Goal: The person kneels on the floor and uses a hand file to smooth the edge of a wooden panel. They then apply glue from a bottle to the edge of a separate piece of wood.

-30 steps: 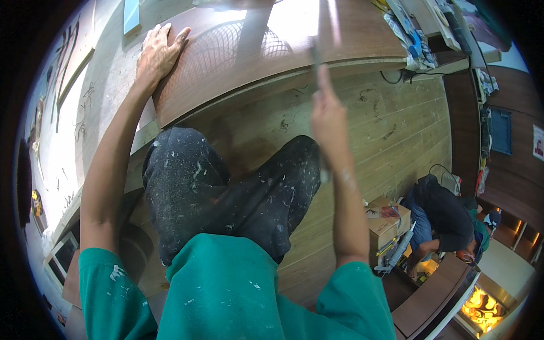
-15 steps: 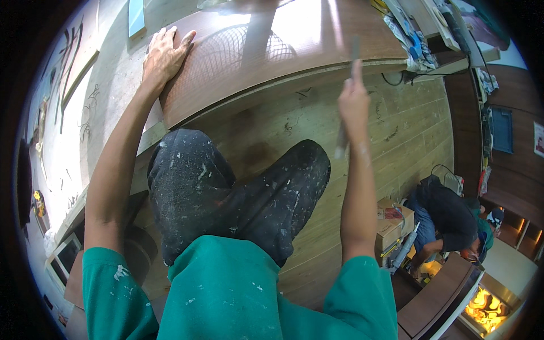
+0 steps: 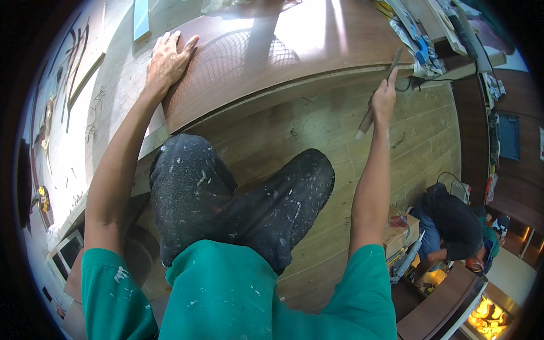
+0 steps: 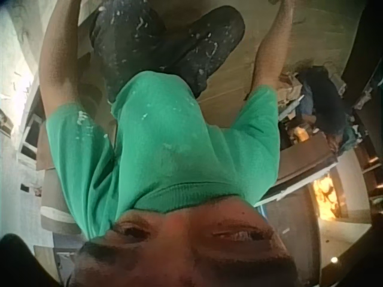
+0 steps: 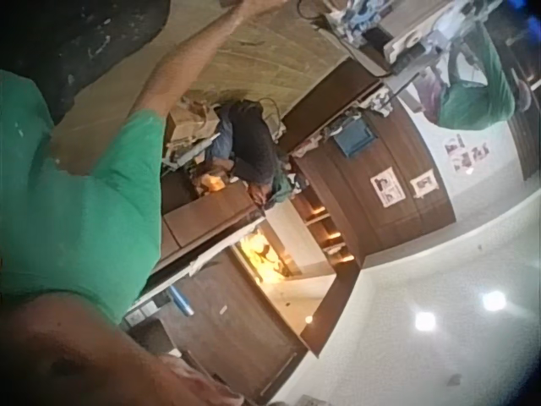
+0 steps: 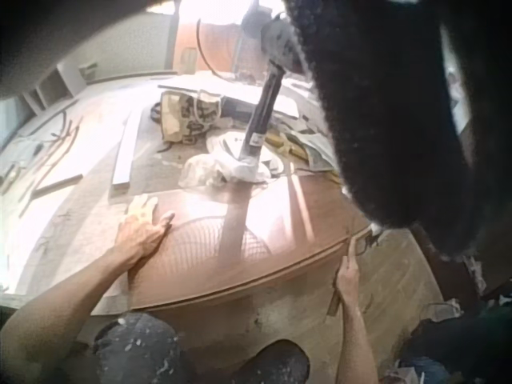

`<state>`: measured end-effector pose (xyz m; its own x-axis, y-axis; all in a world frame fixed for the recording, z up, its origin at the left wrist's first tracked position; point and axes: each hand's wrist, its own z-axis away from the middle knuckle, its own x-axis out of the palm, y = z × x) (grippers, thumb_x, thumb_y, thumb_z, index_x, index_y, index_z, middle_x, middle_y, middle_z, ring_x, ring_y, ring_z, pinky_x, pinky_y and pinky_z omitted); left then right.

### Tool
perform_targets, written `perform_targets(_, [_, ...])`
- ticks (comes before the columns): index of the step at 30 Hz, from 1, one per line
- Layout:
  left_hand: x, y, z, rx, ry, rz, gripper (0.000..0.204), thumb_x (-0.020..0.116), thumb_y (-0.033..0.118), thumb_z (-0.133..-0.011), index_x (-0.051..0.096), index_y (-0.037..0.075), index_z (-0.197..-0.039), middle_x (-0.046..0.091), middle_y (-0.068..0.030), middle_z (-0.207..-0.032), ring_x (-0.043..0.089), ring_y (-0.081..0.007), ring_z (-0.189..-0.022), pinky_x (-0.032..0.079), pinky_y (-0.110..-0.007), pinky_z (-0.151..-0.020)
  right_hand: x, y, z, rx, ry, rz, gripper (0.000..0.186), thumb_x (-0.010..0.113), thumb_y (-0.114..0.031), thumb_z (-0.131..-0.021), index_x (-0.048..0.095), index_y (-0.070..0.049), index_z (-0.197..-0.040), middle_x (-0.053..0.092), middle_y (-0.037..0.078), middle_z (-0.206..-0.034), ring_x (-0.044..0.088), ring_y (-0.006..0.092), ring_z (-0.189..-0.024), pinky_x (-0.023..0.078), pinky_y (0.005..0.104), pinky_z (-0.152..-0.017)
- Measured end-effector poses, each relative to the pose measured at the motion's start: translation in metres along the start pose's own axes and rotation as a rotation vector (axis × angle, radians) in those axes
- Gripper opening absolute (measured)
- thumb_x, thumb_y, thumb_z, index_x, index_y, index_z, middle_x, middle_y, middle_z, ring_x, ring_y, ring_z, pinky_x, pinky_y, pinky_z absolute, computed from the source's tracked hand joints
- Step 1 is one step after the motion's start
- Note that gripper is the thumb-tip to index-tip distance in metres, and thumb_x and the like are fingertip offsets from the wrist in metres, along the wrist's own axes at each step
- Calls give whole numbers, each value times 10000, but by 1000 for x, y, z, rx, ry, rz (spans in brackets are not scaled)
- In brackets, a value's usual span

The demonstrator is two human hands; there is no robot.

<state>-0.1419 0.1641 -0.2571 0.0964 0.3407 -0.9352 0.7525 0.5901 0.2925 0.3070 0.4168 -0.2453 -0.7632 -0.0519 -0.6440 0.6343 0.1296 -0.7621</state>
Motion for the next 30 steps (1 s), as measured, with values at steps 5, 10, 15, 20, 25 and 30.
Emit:
perform_targets(5, [-5,-13,9,-40,16,-32,911,444,752,-1000,504,18,-1538,424,-250,-1625,342,-385,-1544,287,-459,-1273,36,-23,78,-218,-182,114,614,426,-149,-1103,286,-264,-1690,752,154,-1156,521,125,-622,476,337,-586])
perform_targets(10, [-5,-4,4,-16,31,-13,912,449,755,-997,503,24,-1541,422,-245,-1628,346,-387,-1542,288,-466,-1272,9,13,16,-218,-45,46,625,408,-126,-1104,263,-257,-1697,641,60,-886,483,105,-602,454,311,-542])
perform_targets(15, [0,-2,1,-22,4,-10,921,421,770,-1000,502,31,-1544,407,-237,-1642,333,-380,-1552,284,-463,-1278,-7,4,-24,-26,-99,-145,630,410,-115,-1100,260,-246,-1697,658,50,-879,504,109,-606,471,315,-562])
perform_targets(20, [-4,-11,10,-67,40,-37,921,427,771,-996,508,30,-1536,424,-232,-1630,348,-372,-1543,301,-453,-1270,47,-28,106,-386,-241,64,622,402,-164,-1115,244,-289,-1703,432,-26,-673,428,70,-540,422,270,-490])
perform_targets(25, [-11,11,5,-49,-12,26,927,430,775,-990,497,37,-1547,412,-221,-1642,333,-363,-1554,303,-464,-1270,-5,-19,2,-17,-132,-69,606,415,-183,-1113,268,-260,-1696,544,10,-724,510,95,-575,462,295,-503])
perform_targets(30, [-7,3,6,-72,-24,2,935,406,794,-985,487,60,-1559,389,-211,-1660,318,-357,-1565,304,-489,-1267,11,-61,29,54,-182,-21,599,418,-180,-1108,286,-228,-1691,516,10,-695,532,110,-580,479,304,-521])
